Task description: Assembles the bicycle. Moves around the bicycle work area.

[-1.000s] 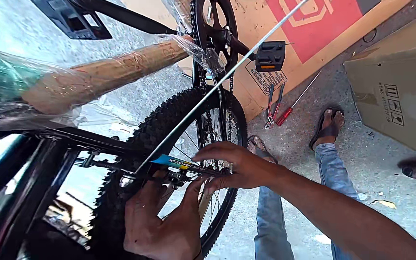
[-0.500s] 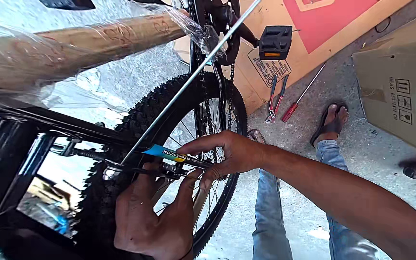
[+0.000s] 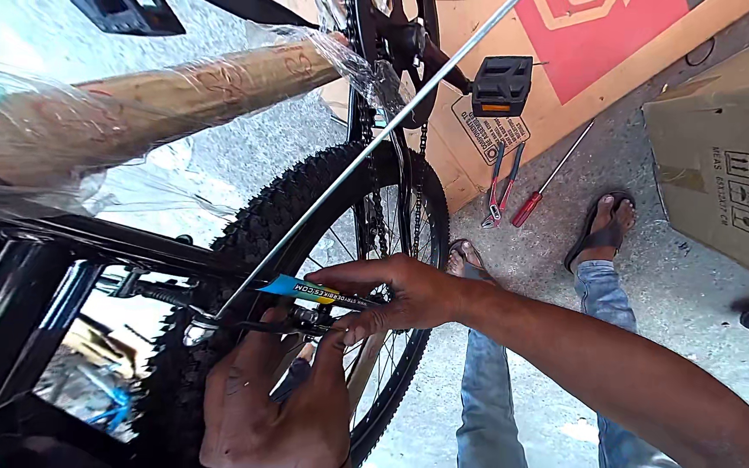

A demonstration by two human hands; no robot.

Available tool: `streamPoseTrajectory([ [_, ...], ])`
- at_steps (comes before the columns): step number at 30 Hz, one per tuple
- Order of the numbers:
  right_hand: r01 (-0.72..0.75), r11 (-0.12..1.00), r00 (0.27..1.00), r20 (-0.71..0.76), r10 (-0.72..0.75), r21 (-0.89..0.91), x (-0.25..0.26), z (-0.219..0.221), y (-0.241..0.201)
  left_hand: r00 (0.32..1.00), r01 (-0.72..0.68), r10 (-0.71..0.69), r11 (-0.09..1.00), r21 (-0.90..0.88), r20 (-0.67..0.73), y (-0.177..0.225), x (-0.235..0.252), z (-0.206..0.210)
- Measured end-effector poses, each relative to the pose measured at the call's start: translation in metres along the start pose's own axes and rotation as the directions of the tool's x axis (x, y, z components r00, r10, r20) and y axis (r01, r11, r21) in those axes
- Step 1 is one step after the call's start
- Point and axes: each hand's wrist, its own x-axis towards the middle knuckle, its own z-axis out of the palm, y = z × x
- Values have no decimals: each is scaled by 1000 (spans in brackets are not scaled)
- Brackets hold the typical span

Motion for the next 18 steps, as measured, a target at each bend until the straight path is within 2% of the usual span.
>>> streamPoseTrajectory([
  [4, 13, 976, 995, -99, 8, 215, 3, 14, 10, 999, 43, -43, 999, 9, -9, 3, 1, 1],
  [8, -86, 954, 980, -148, 133, 287, 10, 23, 5, 1000, 1, -2, 997, 77, 15, 2, 1, -2],
  [12, -168, 958, 953, -210, 218, 232, 10, 32, 0, 986, -124, 109, 985, 121, 123, -6, -1, -12],
  [14, -203, 964, 937, -251, 242, 174, 10, 34, 0, 983, -122, 106, 987, 106, 150, -7, 0, -15],
  [18, -309, 938, 903, -259, 342, 157, 14, 34, -9, 998, -66, 63, 986, 153, 24, 1, 3, -4],
])
